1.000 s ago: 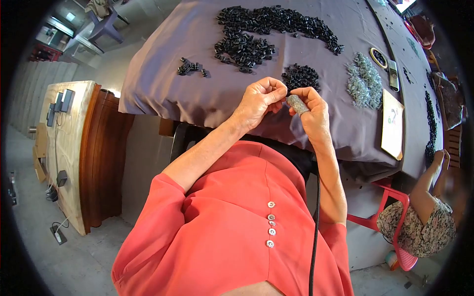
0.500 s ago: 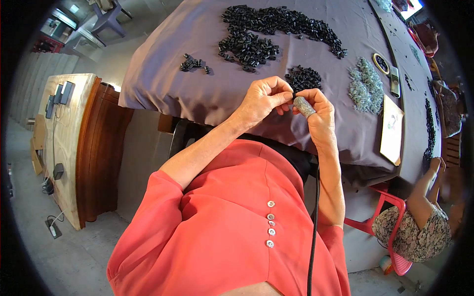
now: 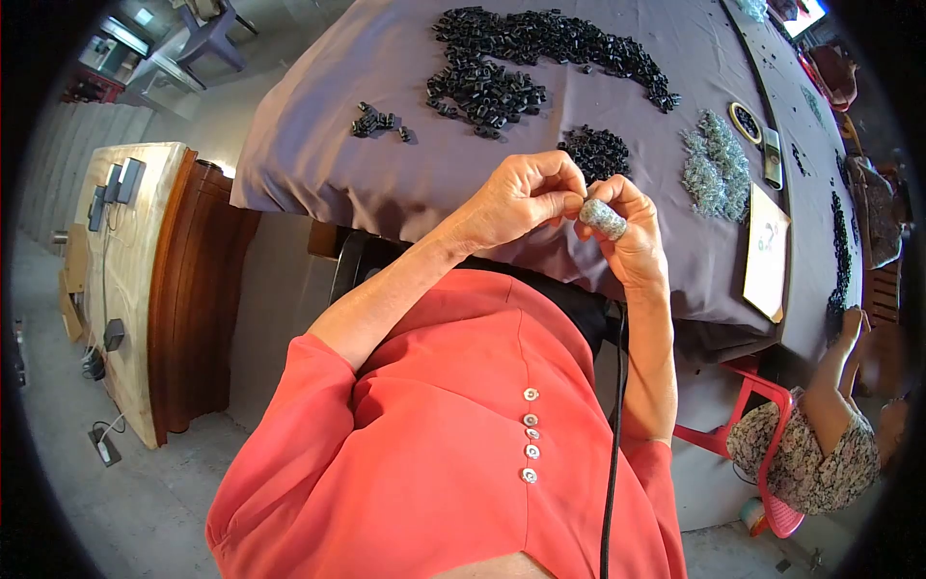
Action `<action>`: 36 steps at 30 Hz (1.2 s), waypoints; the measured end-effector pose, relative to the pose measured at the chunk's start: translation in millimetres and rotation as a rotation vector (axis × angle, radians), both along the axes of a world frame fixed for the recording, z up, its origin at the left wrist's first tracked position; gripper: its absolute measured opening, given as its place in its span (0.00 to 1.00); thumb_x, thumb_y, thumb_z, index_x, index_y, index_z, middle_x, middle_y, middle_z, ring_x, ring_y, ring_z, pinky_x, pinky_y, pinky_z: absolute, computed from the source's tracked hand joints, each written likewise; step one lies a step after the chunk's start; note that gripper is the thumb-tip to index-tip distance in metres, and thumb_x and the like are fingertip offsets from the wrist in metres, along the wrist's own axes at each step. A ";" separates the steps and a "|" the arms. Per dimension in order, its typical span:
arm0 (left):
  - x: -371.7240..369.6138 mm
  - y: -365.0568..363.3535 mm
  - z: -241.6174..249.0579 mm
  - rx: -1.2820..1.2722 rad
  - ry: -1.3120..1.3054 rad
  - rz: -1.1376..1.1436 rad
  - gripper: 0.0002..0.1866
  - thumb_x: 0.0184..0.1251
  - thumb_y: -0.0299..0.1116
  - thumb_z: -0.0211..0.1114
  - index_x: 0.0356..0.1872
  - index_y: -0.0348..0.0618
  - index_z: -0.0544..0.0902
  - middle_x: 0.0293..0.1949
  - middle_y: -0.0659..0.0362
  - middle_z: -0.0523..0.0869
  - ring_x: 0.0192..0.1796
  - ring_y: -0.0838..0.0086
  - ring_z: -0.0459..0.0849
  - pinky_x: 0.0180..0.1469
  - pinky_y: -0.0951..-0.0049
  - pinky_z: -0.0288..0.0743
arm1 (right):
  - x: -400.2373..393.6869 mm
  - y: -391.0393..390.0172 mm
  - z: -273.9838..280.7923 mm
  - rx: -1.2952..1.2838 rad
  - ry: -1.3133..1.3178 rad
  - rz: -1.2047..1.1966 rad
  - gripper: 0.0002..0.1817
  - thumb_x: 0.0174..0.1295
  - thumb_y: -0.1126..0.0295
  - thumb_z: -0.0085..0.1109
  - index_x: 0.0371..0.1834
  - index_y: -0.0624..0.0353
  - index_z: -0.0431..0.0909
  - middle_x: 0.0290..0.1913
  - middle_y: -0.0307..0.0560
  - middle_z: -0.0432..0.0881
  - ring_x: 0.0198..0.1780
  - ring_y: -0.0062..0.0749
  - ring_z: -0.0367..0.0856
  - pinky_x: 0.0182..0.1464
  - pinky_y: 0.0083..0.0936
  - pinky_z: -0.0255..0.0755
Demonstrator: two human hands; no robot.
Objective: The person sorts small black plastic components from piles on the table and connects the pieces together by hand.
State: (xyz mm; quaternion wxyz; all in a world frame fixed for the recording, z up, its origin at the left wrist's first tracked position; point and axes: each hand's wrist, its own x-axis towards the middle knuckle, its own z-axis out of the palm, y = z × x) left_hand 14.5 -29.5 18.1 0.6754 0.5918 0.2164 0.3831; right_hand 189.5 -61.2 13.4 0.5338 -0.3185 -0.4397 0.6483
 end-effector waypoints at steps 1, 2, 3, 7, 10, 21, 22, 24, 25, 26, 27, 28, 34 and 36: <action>-0.9 -1.3 4.3 0.007 -0.023 -0.018 0.02 0.62 0.21 0.58 0.33 0.39 0.76 0.28 0.64 0.78 0.29 0.85 0.72 0.31 0.83 0.69 | -0.7 -1.3 3.0 0.008 0.042 0.027 0.07 0.51 0.78 0.63 0.27 0.62 0.73 0.27 0.42 0.76 0.26 0.21 0.74 0.29 0.15 0.68; -1.7 -3.2 9.1 0.014 -0.046 -0.036 0.02 0.62 0.21 0.58 0.33 0.39 0.76 0.28 0.64 0.77 0.29 0.85 0.72 0.31 0.83 0.69 | -1.6 -2.7 6.4 0.016 0.083 0.054 0.08 0.50 0.78 0.64 0.26 0.62 0.72 0.27 0.42 0.76 0.26 0.21 0.74 0.29 0.15 0.68; -2.3 -5.0 13.7 0.021 -0.069 -0.054 0.02 0.62 0.21 0.58 0.33 0.39 0.76 0.28 0.64 0.77 0.29 0.85 0.72 0.32 0.83 0.68 | -3.0 -4.8 10.2 0.020 0.068 0.029 0.09 0.49 0.78 0.65 0.25 0.62 0.72 0.27 0.42 0.75 0.26 0.21 0.74 0.29 0.15 0.68; -3.7 -13.3 27.4 0.094 -0.043 -0.019 0.03 0.60 0.18 0.59 0.33 0.38 0.76 0.28 0.64 0.77 0.29 0.84 0.72 0.32 0.83 0.68 | -10.9 -15.7 26.5 0.081 0.023 -0.054 0.11 0.47 0.77 0.68 0.24 0.61 0.71 0.27 0.41 0.74 0.26 0.19 0.72 0.28 0.15 0.67; -5.1 -20.1 38.7 0.095 -0.091 0.000 0.04 0.59 0.17 0.59 0.32 0.37 0.77 0.29 0.63 0.78 0.30 0.83 0.73 0.33 0.82 0.69 | -14.7 -23.0 35.7 0.145 -0.014 -0.094 0.12 0.45 0.78 0.69 0.24 0.60 0.71 0.26 0.40 0.74 0.26 0.17 0.70 0.28 0.14 0.66; -9.6 -38.1 66.5 0.091 0.020 0.017 0.06 0.55 0.14 0.59 0.30 0.37 0.78 0.27 0.63 0.78 0.28 0.84 0.74 0.30 0.83 0.68 | -12.1 -33.0 50.0 0.216 0.088 0.008 0.13 0.41 0.81 0.71 0.23 0.60 0.72 0.27 0.38 0.73 0.28 0.18 0.72 0.30 0.15 0.68; -9.5 -38.8 65.3 -0.003 -0.059 -0.016 0.05 0.56 0.15 0.60 0.30 0.37 0.78 0.28 0.63 0.78 0.29 0.84 0.74 0.30 0.84 0.68 | -13.5 -36.2 54.9 0.192 0.090 0.005 0.12 0.43 0.80 0.70 0.23 0.60 0.73 0.26 0.37 0.73 0.29 0.17 0.72 0.30 0.15 0.67; -14.2 -37.0 66.2 -0.067 -0.070 -0.098 0.04 0.57 0.16 0.60 0.30 0.37 0.78 0.29 0.63 0.78 0.31 0.84 0.75 0.32 0.84 0.69 | -10.9 -37.4 55.9 0.248 0.017 0.032 0.12 0.43 0.79 0.70 0.23 0.60 0.73 0.27 0.37 0.73 0.29 0.16 0.71 0.31 0.15 0.66; -15.7 -36.2 67.8 -0.097 -0.074 -0.135 0.04 0.57 0.17 0.61 0.30 0.37 0.78 0.30 0.63 0.78 0.32 0.84 0.75 0.33 0.84 0.69 | -11.3 -38.4 58.0 0.261 -0.026 0.011 0.12 0.43 0.79 0.70 0.23 0.60 0.73 0.27 0.37 0.73 0.29 0.16 0.71 0.31 0.15 0.66; -15.1 -38.5 69.7 -0.045 -0.036 -0.073 0.04 0.57 0.17 0.60 0.30 0.37 0.78 0.29 0.63 0.78 0.31 0.84 0.75 0.32 0.83 0.69 | -12.1 -41.1 61.3 0.272 -0.069 -0.011 0.12 0.43 0.79 0.71 0.23 0.60 0.73 0.27 0.37 0.73 0.29 0.16 0.71 0.31 0.14 0.66; -13.5 -42.8 72.0 0.007 0.003 -0.014 0.04 0.57 0.16 0.60 0.30 0.37 0.78 0.28 0.63 0.78 0.30 0.83 0.75 0.32 0.83 0.69 | -12.5 -42.9 63.0 0.284 -0.111 -0.035 0.12 0.43 0.79 0.71 0.23 0.60 0.73 0.27 0.37 0.73 0.30 0.16 0.71 0.32 0.14 0.65; -12.3 -45.6 73.7 0.057 0.042 0.043 0.04 0.57 0.16 0.60 0.30 0.36 0.78 0.27 0.62 0.78 0.29 0.83 0.75 0.31 0.83 0.69 | -13.4 -43.4 62.8 0.277 -0.116 -0.052 0.12 0.43 0.79 0.71 0.23 0.60 0.73 0.27 0.37 0.73 0.30 0.15 0.70 0.32 0.14 0.65; -9.7 -46.4 75.9 0.367 0.093 0.129 0.06 0.54 0.14 0.58 0.30 0.35 0.78 0.22 0.59 0.77 0.25 0.81 0.75 0.28 0.83 0.69 | -17.1 -40.5 59.4 0.273 -0.004 -0.055 0.12 0.44 0.80 0.70 0.22 0.59 0.72 0.26 0.37 0.73 0.30 0.17 0.70 0.32 0.15 0.65; -10.2 -44.0 72.9 0.357 0.120 0.126 0.05 0.56 0.15 0.58 0.31 0.35 0.78 0.24 0.60 0.78 0.26 0.82 0.75 0.29 0.83 0.69 | -20.2 -38.5 55.8 0.254 0.080 -0.058 0.12 0.44 0.80 0.69 0.22 0.59 0.71 0.26 0.38 0.73 0.29 0.18 0.69 0.31 0.16 0.65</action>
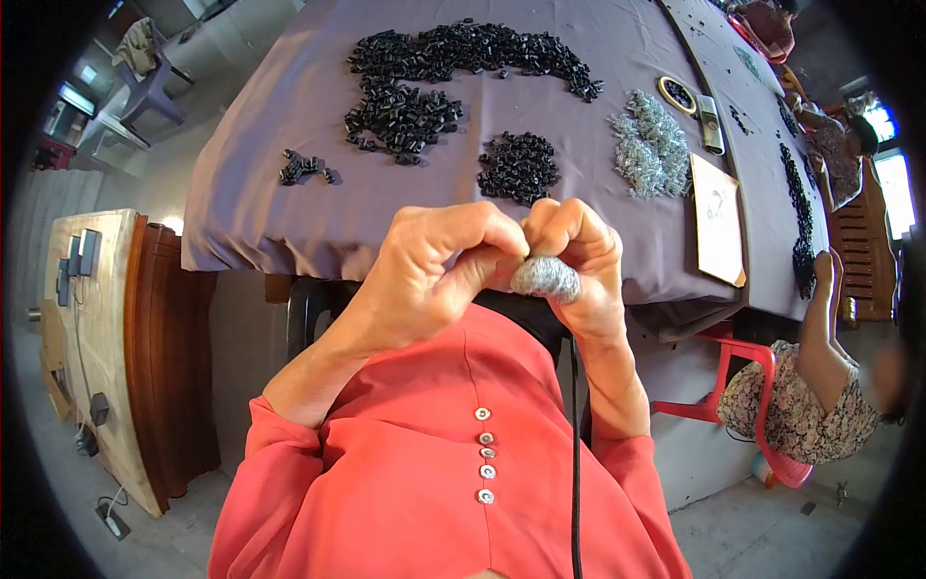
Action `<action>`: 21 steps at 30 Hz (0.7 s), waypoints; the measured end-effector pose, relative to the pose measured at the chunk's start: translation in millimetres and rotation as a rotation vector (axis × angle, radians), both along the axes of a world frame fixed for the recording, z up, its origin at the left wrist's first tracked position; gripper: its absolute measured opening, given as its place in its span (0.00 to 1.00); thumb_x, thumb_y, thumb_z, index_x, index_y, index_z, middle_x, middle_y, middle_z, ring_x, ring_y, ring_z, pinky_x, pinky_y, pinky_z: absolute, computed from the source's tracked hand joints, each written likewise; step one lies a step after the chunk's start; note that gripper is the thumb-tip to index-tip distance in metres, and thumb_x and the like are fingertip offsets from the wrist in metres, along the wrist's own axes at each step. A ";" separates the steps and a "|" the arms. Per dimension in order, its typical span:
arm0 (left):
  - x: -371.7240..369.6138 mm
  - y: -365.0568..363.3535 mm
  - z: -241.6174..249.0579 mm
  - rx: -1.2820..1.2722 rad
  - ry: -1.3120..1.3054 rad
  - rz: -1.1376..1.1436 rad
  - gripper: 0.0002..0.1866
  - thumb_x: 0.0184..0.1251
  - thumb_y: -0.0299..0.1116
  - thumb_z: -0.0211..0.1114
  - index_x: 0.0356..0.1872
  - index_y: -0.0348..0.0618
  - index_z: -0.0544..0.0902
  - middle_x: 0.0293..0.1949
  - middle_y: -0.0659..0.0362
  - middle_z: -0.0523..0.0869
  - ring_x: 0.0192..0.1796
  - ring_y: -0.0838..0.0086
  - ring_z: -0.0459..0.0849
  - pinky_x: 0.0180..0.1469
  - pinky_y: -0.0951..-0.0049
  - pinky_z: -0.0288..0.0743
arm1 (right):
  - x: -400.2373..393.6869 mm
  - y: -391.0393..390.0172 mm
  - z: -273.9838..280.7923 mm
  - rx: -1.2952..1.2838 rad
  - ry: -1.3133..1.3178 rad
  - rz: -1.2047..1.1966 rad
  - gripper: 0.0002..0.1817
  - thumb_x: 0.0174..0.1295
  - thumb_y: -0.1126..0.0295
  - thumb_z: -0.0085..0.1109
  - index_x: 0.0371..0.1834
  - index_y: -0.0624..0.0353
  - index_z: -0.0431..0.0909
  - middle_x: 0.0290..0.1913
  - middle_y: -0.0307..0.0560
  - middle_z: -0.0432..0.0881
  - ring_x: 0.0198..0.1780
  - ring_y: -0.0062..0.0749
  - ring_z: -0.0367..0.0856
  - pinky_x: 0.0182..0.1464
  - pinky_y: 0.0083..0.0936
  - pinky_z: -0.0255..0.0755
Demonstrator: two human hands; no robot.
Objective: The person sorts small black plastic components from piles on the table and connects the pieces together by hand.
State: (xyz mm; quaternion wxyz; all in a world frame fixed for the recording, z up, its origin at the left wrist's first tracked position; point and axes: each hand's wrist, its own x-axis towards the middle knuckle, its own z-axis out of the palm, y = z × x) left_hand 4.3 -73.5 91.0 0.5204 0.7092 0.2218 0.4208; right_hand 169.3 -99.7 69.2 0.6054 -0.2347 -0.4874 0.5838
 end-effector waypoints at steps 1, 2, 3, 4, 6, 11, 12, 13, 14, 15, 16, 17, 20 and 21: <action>-0.9 1.6 -2.2 -0.007 0.014 0.006 0.05 0.56 0.15 0.58 0.31 0.36 0.78 0.25 0.61 0.79 0.27 0.83 0.75 0.29 0.83 0.69 | 0.0 2.3 -3.3 0.003 0.011 -0.007 0.13 0.45 0.79 0.69 0.22 0.59 0.70 0.26 0.38 0.73 0.28 0.18 0.69 0.30 0.16 0.65; 0.2 2.7 -5.4 -0.093 -0.041 -0.008 0.05 0.57 0.16 0.58 0.31 0.36 0.78 0.25 0.62 0.79 0.27 0.84 0.74 0.29 0.83 0.69 | -1.1 4.2 -7.2 0.006 0.024 -0.006 0.13 0.45 0.79 0.69 0.22 0.58 0.70 0.26 0.38 0.73 0.28 0.18 0.69 0.30 0.16 0.65; 3.2 3.6 -8.9 -0.179 -0.093 -0.013 0.04 0.58 0.16 0.58 0.31 0.36 0.78 0.26 0.62 0.79 0.28 0.84 0.74 0.30 0.84 0.69 | -4.3 4.4 -10.4 -0.046 0.123 0.011 0.13 0.46 0.79 0.67 0.23 0.58 0.69 0.25 0.37 0.71 0.28 0.18 0.68 0.29 0.14 0.64; 4.6 5.0 -10.7 -0.263 -0.145 -0.011 0.04 0.58 0.17 0.59 0.32 0.37 0.78 0.26 0.63 0.79 0.28 0.85 0.74 0.30 0.84 0.68 | -4.0 3.7 -11.8 -0.113 0.130 0.014 0.12 0.48 0.79 0.66 0.24 0.57 0.68 0.25 0.36 0.70 0.28 0.17 0.68 0.29 0.13 0.63; 6.0 9.2 -15.0 -0.385 -0.180 -0.046 0.03 0.60 0.20 0.60 0.33 0.38 0.77 0.27 0.65 0.78 0.28 0.86 0.73 0.30 0.85 0.68 | -4.6 8.0 -14.9 -0.104 0.060 -0.037 0.12 0.49 0.79 0.65 0.25 0.58 0.68 0.26 0.36 0.69 0.26 0.16 0.67 0.28 0.12 0.62; 7.9 18.1 -25.7 -0.508 -0.197 -0.104 0.02 0.62 0.24 0.60 0.35 0.40 0.76 0.27 0.64 0.79 0.27 0.84 0.74 0.30 0.84 0.69 | 3.2 15.9 -19.8 -0.147 0.036 -0.005 0.12 0.51 0.75 0.65 0.25 0.59 0.68 0.25 0.37 0.70 0.25 0.16 0.67 0.29 0.14 0.64; 8.7 19.0 -27.9 -0.525 -0.214 -0.115 0.02 0.62 0.24 0.59 0.35 0.40 0.76 0.28 0.63 0.79 0.27 0.84 0.74 0.30 0.84 0.70 | 2.4 15.8 -19.3 -0.162 0.049 -0.013 0.11 0.51 0.75 0.65 0.25 0.59 0.68 0.25 0.37 0.70 0.25 0.16 0.67 0.29 0.14 0.64; 9.5 20.1 -31.2 -0.540 -0.231 -0.125 0.02 0.63 0.24 0.59 0.36 0.40 0.76 0.28 0.63 0.79 0.27 0.84 0.74 0.30 0.84 0.70 | 2.0 16.0 -18.6 -0.176 0.062 -0.020 0.11 0.52 0.74 0.65 0.26 0.59 0.69 0.25 0.37 0.71 0.25 0.16 0.67 0.29 0.14 0.64; 10.0 20.6 -32.8 -0.555 -0.248 -0.135 0.03 0.63 0.24 0.59 0.36 0.40 0.76 0.28 0.62 0.80 0.27 0.83 0.75 0.30 0.83 0.70 | 2.4 16.1 -18.0 -0.191 0.072 -0.018 0.10 0.52 0.74 0.65 0.26 0.59 0.69 0.25 0.37 0.71 0.25 0.17 0.68 0.29 0.14 0.64; 10.0 20.4 -32.5 -0.560 -0.249 -0.135 0.03 0.63 0.25 0.59 0.36 0.40 0.76 0.28 0.62 0.80 0.27 0.83 0.75 0.30 0.83 0.71 | 2.6 16.1 -17.6 -0.206 0.084 -0.016 0.10 0.52 0.75 0.64 0.27 0.59 0.69 0.25 0.37 0.72 0.25 0.17 0.68 0.30 0.14 0.65; 10.0 19.9 -32.2 -0.566 -0.251 -0.135 0.03 0.63 0.25 0.59 0.36 0.40 0.76 0.28 0.62 0.80 0.27 0.83 0.75 0.30 0.83 0.71 | 3.1 16.0 -17.5 -0.221 0.095 -0.013 0.10 0.52 0.75 0.64 0.28 0.60 0.70 0.25 0.38 0.72 0.26 0.17 0.68 0.30 0.14 0.65; 9.9 19.9 -31.5 -0.570 -0.252 -0.135 0.03 0.63 0.25 0.58 0.36 0.40 0.76 0.29 0.62 0.80 0.27 0.83 0.76 0.31 0.83 0.71 | 4.3 17.2 -19.0 -0.216 0.106 0.010 0.09 0.52 0.75 0.64 0.28 0.60 0.70 0.26 0.38 0.73 0.26 0.17 0.69 0.30 0.14 0.65; 10.5 18.1 -29.3 -0.553 -0.231 -0.111 0.03 0.63 0.25 0.59 0.36 0.40 0.75 0.29 0.62 0.80 0.27 0.82 0.76 0.31 0.83 0.72 | 7.9 19.0 -22.6 -0.191 0.068 0.018 0.09 0.51 0.75 0.65 0.28 0.60 0.71 0.26 0.37 0.74 0.26 0.16 0.70 0.30 0.14 0.65; 10.4 18.5 -29.5 -0.545 -0.220 -0.110 0.03 0.63 0.24 0.59 0.36 0.39 0.75 0.29 0.62 0.79 0.27 0.82 0.76 0.31 0.82 0.72 | 8.4 18.3 -21.8 -0.178 0.005 -0.018 0.10 0.51 0.75 0.66 0.27 0.60 0.71 0.26 0.37 0.74 0.26 0.16 0.70 0.30 0.14 0.65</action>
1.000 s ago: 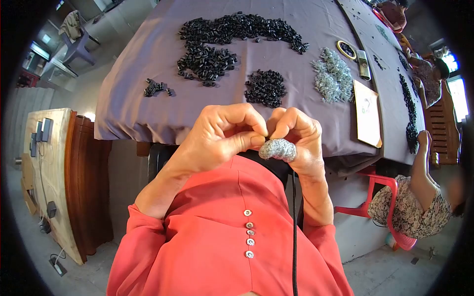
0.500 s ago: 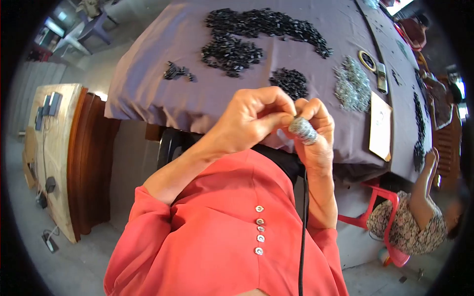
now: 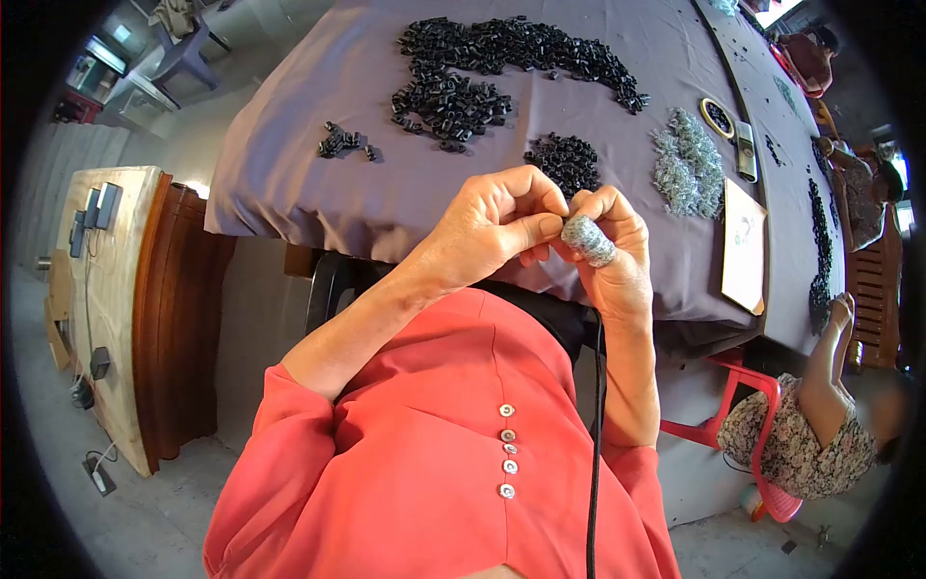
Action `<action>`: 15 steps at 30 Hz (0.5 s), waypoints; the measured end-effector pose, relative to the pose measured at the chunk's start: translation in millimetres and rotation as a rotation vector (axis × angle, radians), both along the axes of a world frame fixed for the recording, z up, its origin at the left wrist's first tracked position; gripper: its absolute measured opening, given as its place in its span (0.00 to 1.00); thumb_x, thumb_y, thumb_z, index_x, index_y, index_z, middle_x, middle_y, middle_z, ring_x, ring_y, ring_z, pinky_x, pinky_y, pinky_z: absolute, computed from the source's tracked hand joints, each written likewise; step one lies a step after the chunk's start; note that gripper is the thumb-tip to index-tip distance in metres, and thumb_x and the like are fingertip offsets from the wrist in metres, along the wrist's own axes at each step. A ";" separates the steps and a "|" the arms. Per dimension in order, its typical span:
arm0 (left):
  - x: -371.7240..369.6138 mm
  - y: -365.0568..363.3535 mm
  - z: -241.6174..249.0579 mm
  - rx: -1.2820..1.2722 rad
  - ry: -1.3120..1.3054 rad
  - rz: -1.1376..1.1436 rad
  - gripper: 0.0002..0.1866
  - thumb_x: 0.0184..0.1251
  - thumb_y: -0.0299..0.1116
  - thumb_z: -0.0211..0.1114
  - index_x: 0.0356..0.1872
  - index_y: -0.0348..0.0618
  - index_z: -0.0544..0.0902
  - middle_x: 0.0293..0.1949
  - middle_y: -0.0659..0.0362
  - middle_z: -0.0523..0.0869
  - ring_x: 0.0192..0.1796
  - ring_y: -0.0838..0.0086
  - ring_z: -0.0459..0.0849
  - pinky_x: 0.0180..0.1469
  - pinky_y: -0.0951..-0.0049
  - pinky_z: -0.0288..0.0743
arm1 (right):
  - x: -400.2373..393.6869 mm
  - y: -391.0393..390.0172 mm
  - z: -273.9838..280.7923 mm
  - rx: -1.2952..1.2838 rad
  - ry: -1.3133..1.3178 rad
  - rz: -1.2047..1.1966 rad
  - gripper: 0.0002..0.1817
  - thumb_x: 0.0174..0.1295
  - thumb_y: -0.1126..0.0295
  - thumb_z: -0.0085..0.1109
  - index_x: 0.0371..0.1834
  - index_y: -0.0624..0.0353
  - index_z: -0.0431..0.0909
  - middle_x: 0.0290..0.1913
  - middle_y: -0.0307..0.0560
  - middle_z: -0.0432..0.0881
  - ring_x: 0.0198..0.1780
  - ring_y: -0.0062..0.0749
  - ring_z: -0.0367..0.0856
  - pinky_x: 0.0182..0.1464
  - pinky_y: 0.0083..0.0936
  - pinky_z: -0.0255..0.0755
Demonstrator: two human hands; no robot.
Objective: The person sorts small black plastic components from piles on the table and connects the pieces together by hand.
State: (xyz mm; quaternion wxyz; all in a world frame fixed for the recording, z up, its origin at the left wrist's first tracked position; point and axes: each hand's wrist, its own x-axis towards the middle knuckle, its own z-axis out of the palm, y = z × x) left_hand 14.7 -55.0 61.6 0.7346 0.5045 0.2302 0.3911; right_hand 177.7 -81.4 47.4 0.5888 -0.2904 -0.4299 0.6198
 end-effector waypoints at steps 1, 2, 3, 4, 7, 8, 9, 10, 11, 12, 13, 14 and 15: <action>-0.5 0.6 -0.4 0.008 0.010 -0.001 0.03 0.63 0.24 0.59 0.36 0.39 0.75 0.28 0.62 0.79 0.27 0.82 0.76 0.31 0.82 0.72 | 0.5 -0.7 0.7 0.013 -0.066 -0.030 0.10 0.50 0.75 0.66 0.27 0.60 0.72 0.26 0.37 0.74 0.26 0.16 0.70 0.30 0.13 0.65; -1.0 1.1 -1.0 0.015 0.021 -0.002 0.03 0.63 0.24 0.59 0.36 0.39 0.75 0.28 0.62 0.79 0.27 0.82 0.76 0.31 0.82 0.72 | 1.0 -1.4 1.2 0.019 -0.105 -0.046 0.10 0.49 0.75 0.67 0.26 0.60 0.72 0.26 0.37 0.74 0.26 0.16 0.70 0.29 0.13 0.65; -1.4 1.4 -1.7 0.019 0.021 -0.006 0.03 0.63 0.24 0.59 0.36 0.39 0.75 0.28 0.62 0.79 0.27 0.82 0.75 0.31 0.82 0.72 | 1.3 -2.2 1.7 0.026 -0.145 -0.063 0.10 0.49 0.76 0.67 0.26 0.60 0.72 0.26 0.37 0.74 0.26 0.15 0.70 0.29 0.13 0.65; -1.9 1.9 -2.4 0.024 0.022 -0.009 0.03 0.62 0.24 0.59 0.36 0.39 0.75 0.28 0.62 0.79 0.27 0.82 0.75 0.30 0.82 0.71 | 1.4 -2.7 2.4 0.033 -0.184 -0.078 0.10 0.48 0.76 0.68 0.25 0.60 0.72 0.26 0.37 0.74 0.26 0.15 0.70 0.28 0.13 0.65; -3.8 2.5 -1.8 0.004 0.017 -0.028 0.03 0.62 0.23 0.59 0.36 0.39 0.75 0.28 0.62 0.78 0.27 0.83 0.75 0.30 0.82 0.71 | 0.2 -4.7 6.0 0.039 -0.231 -0.099 0.11 0.47 0.77 0.68 0.25 0.60 0.72 0.26 0.36 0.74 0.26 0.14 0.70 0.28 0.12 0.65; -4.5 2.3 -1.2 -0.009 0.014 -0.035 0.03 0.62 0.23 0.60 0.35 0.39 0.75 0.28 0.62 0.78 0.27 0.83 0.75 0.30 0.83 0.71 | 0.1 -4.8 6.2 0.049 -0.227 -0.089 0.11 0.47 0.77 0.69 0.25 0.60 0.72 0.26 0.36 0.73 0.26 0.14 0.70 0.28 0.12 0.65; -5.5 2.2 -0.8 -0.010 0.024 -0.044 0.03 0.62 0.23 0.60 0.35 0.39 0.75 0.28 0.63 0.78 0.27 0.83 0.74 0.29 0.83 0.70 | -0.1 -4.8 6.2 0.059 -0.222 -0.079 0.11 0.46 0.77 0.69 0.25 0.60 0.72 0.26 0.36 0.73 0.26 0.14 0.70 0.28 0.12 0.65; -6.4 1.8 -0.5 -0.012 0.034 -0.055 0.03 0.62 0.23 0.60 0.35 0.39 0.76 0.28 0.63 0.78 0.27 0.83 0.74 0.29 0.83 0.70 | -0.3 -5.5 6.2 0.068 -0.217 -0.070 0.11 0.46 0.77 0.69 0.25 0.60 0.72 0.26 0.36 0.73 0.26 0.14 0.69 0.28 0.12 0.65; -7.1 1.9 0.5 -0.011 0.043 -0.067 0.03 0.61 0.23 0.60 0.35 0.39 0.76 0.28 0.63 0.78 0.27 0.84 0.74 0.29 0.83 0.70 | 0.5 -6.1 7.6 0.069 -0.196 -0.027 0.12 0.46 0.77 0.70 0.24 0.60 0.72 0.25 0.36 0.73 0.26 0.14 0.70 0.28 0.13 0.65; -8.8 1.6 4.4 -0.014 0.053 -0.098 0.03 0.62 0.23 0.60 0.35 0.39 0.76 0.28 0.64 0.78 0.27 0.84 0.74 0.29 0.84 0.70 | 1.8 -7.0 10.0 0.071 -0.175 0.016 0.12 0.45 0.77 0.70 0.24 0.60 0.72 0.25 0.36 0.73 0.27 0.14 0.70 0.28 0.13 0.65; -11.2 0.5 10.7 -0.016 0.062 -0.129 0.02 0.62 0.22 0.59 0.34 0.39 0.76 0.28 0.64 0.78 0.28 0.85 0.74 0.29 0.84 0.70 | 2.6 -7.9 11.8 0.072 -0.154 0.060 0.12 0.45 0.77 0.70 0.24 0.60 0.72 0.25 0.36 0.72 0.27 0.14 0.70 0.28 0.13 0.65; -12.7 -0.5 15.5 -0.018 0.072 -0.159 0.02 0.62 0.22 0.59 0.34 0.40 0.76 0.28 0.65 0.77 0.28 0.85 0.74 0.30 0.84 0.70 | 1.8 -8.0 12.6 0.103 -0.150 0.053 0.13 0.45 0.77 0.70 0.24 0.60 0.72 0.25 0.36 0.72 0.27 0.14 0.69 0.28 0.13 0.64; -13.0 -2.4 17.8 -0.017 0.080 -0.151 0.02 0.62 0.22 0.59 0.34 0.40 0.76 0.29 0.65 0.77 0.29 0.85 0.74 0.30 0.85 0.71 | 0.1 -8.8 13.0 0.132 -0.146 0.046 0.13 0.44 0.77 0.70 0.24 0.59 0.71 0.24 0.36 0.72 0.26 0.14 0.69 0.27 0.13 0.64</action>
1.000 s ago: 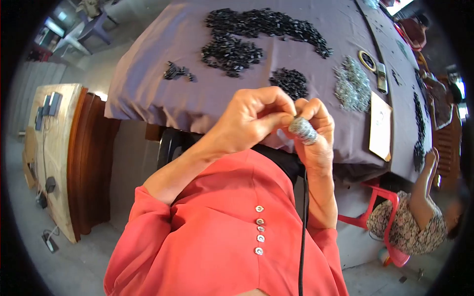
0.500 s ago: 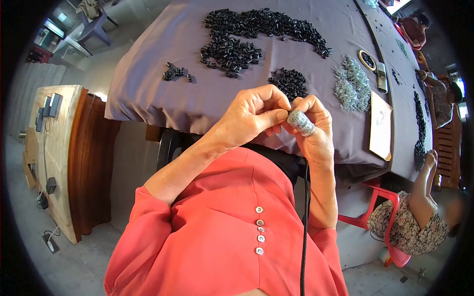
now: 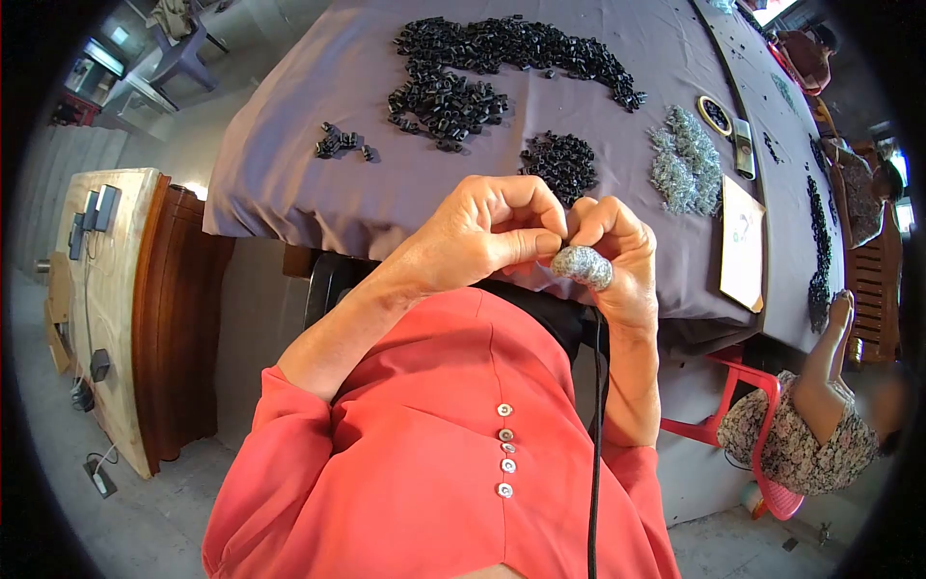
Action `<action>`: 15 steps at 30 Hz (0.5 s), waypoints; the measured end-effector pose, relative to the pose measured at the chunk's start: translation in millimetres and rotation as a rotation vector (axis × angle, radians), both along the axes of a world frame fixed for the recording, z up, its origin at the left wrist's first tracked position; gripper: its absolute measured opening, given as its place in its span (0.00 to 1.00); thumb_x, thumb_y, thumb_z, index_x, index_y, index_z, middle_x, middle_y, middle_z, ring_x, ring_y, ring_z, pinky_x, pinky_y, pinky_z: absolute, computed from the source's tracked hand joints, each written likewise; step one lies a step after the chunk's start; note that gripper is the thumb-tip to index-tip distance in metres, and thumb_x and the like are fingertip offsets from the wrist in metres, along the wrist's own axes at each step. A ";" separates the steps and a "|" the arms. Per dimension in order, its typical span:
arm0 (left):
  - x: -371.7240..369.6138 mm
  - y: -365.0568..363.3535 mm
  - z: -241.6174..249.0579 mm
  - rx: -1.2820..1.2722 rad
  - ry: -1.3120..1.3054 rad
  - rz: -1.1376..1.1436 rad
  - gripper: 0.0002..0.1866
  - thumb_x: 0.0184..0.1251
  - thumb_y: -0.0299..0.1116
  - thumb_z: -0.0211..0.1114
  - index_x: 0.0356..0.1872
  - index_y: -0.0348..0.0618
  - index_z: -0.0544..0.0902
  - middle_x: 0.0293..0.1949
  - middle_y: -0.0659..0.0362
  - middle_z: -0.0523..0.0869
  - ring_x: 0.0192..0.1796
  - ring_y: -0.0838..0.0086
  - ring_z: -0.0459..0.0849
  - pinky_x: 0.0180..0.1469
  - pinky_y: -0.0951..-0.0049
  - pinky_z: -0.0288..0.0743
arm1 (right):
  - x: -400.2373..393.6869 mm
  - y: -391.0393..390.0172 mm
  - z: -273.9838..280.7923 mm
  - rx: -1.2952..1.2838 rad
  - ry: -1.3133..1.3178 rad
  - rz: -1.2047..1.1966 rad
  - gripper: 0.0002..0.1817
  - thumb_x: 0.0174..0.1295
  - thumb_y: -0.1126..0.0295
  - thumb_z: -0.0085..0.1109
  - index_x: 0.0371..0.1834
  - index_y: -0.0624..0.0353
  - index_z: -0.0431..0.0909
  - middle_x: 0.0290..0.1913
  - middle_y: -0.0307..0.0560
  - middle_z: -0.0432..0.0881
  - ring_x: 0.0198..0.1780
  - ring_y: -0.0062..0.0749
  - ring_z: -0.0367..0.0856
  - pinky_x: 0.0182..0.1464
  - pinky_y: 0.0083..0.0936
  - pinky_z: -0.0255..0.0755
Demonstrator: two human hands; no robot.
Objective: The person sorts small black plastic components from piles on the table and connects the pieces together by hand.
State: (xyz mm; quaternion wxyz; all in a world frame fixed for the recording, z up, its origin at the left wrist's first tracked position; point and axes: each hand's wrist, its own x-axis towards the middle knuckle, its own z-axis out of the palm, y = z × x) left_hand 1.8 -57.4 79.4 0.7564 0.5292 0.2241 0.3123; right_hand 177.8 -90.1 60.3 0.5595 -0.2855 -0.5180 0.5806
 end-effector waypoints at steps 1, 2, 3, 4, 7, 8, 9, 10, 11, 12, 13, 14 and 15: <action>0.0 -1.6 1.9 0.003 0.008 0.008 0.02 0.62 0.22 0.59 0.34 0.40 0.76 0.29 0.65 0.77 0.30 0.86 0.74 0.31 0.85 0.71 | -1.5 -0.4 0.3 0.030 0.005 -0.005 0.13 0.44 0.77 0.71 0.24 0.59 0.71 0.24 0.36 0.72 0.26 0.14 0.69 0.27 0.13 0.64; 0.3 -2.4 3.0 0.008 0.016 0.015 0.02 0.62 0.22 0.58 0.34 0.40 0.76 0.29 0.65 0.77 0.31 0.86 0.75 0.32 0.85 0.71 | -2.8 -0.7 0.9 0.066 -0.031 -0.042 0.14 0.44 0.76 0.71 0.24 0.59 0.71 0.24 0.36 0.72 0.26 0.14 0.69 0.27 0.13 0.63; 0.8 -3.2 3.3 0.026 0.001 0.028 0.02 0.62 0.21 0.58 0.34 0.39 0.76 0.30 0.65 0.77 0.32 0.86 0.75 0.33 0.85 0.71 | -4.1 -1.7 1.2 0.101 -0.067 -0.079 0.14 0.44 0.76 0.72 0.24 0.59 0.71 0.24 0.35 0.72 0.25 0.14 0.68 0.26 0.13 0.63; 0.9 -3.9 3.6 0.044 -0.013 0.044 0.02 0.62 0.21 0.59 0.33 0.39 0.76 0.30 0.65 0.77 0.32 0.86 0.75 0.33 0.86 0.72 | -5.3 -2.7 1.8 0.135 -0.102 -0.114 0.14 0.44 0.75 0.72 0.24 0.59 0.71 0.24 0.35 0.72 0.25 0.14 0.68 0.26 0.13 0.62; -0.1 -6.3 5.7 0.169 0.008 0.092 0.04 0.60 0.18 0.58 0.33 0.38 0.76 0.31 0.65 0.77 0.34 0.86 0.75 0.35 0.86 0.72 | -8.7 -9.8 6.2 0.195 -0.266 -0.261 0.15 0.43 0.72 0.73 0.23 0.59 0.71 0.23 0.36 0.73 0.24 0.15 0.67 0.25 0.14 0.61; -0.2 -7.5 6.5 0.221 0.024 0.108 0.05 0.60 0.17 0.58 0.32 0.38 0.77 0.31 0.65 0.77 0.34 0.86 0.75 0.35 0.86 0.72 | -8.8 -11.4 7.8 0.219 -0.308 -0.274 0.15 0.43 0.72 0.73 0.23 0.59 0.71 0.23 0.36 0.73 0.24 0.15 0.68 0.25 0.14 0.61; -0.7 -8.2 7.2 0.252 0.050 0.113 0.05 0.59 0.16 0.58 0.32 0.38 0.77 0.31 0.65 0.77 0.34 0.85 0.75 0.35 0.85 0.72 | -8.6 -12.6 9.4 0.243 -0.351 -0.286 0.15 0.43 0.71 0.73 0.23 0.59 0.71 0.23 0.36 0.73 0.24 0.16 0.68 0.25 0.14 0.61; -1.2 -9.0 7.9 0.282 0.075 0.118 0.06 0.58 0.15 0.57 0.31 0.38 0.77 0.30 0.64 0.77 0.34 0.85 0.75 0.35 0.85 0.71 | -8.0 -13.4 10.4 0.268 -0.395 -0.298 0.16 0.42 0.71 0.73 0.23 0.59 0.71 0.22 0.36 0.73 0.24 0.16 0.68 0.25 0.14 0.61; -1.7 -9.9 8.8 0.312 0.099 0.125 0.06 0.58 0.14 0.57 0.31 0.37 0.77 0.30 0.64 0.77 0.34 0.85 0.75 0.35 0.84 0.71 | -7.2 -13.0 10.3 0.292 -0.393 -0.277 0.15 0.42 0.71 0.73 0.22 0.59 0.71 0.22 0.36 0.73 0.24 0.16 0.68 0.25 0.14 0.61; -2.3 -11.1 10.4 0.328 0.106 0.120 0.07 0.58 0.13 0.57 0.30 0.37 0.77 0.30 0.64 0.78 0.34 0.85 0.75 0.35 0.84 0.71 | -5.8 -11.7 10.0 0.317 -0.393 -0.255 0.15 0.42 0.72 0.74 0.22 0.59 0.71 0.22 0.37 0.73 0.24 0.17 0.68 0.25 0.14 0.61; -2.7 -12.5 12.4 0.345 0.111 0.116 0.07 0.57 0.13 0.57 0.30 0.37 0.77 0.30 0.63 0.78 0.33 0.84 0.75 0.34 0.84 0.71 | -4.4 -10.7 10.3 0.342 -0.393 -0.233 0.15 0.42 0.72 0.74 0.22 0.59 0.71 0.22 0.37 0.73 0.24 0.17 0.68 0.25 0.14 0.61; -2.8 -13.9 14.1 0.362 0.117 0.111 0.07 0.57 0.13 0.56 0.29 0.37 0.77 0.30 0.63 0.78 0.33 0.84 0.75 0.34 0.83 0.71 | -3.1 -10.6 11.2 0.324 -0.370 -0.204 0.15 0.42 0.72 0.73 0.22 0.59 0.71 0.22 0.37 0.73 0.24 0.17 0.68 0.26 0.14 0.61; -2.6 -15.8 15.9 0.387 0.126 0.125 0.07 0.57 0.13 0.56 0.29 0.37 0.77 0.29 0.63 0.78 0.33 0.84 0.75 0.34 0.83 0.71 | -1.8 -11.2 12.0 0.304 -0.346 -0.177 0.15 0.42 0.73 0.73 0.22 0.59 0.71 0.23 0.37 0.73 0.24 0.17 0.68 0.26 0.14 0.62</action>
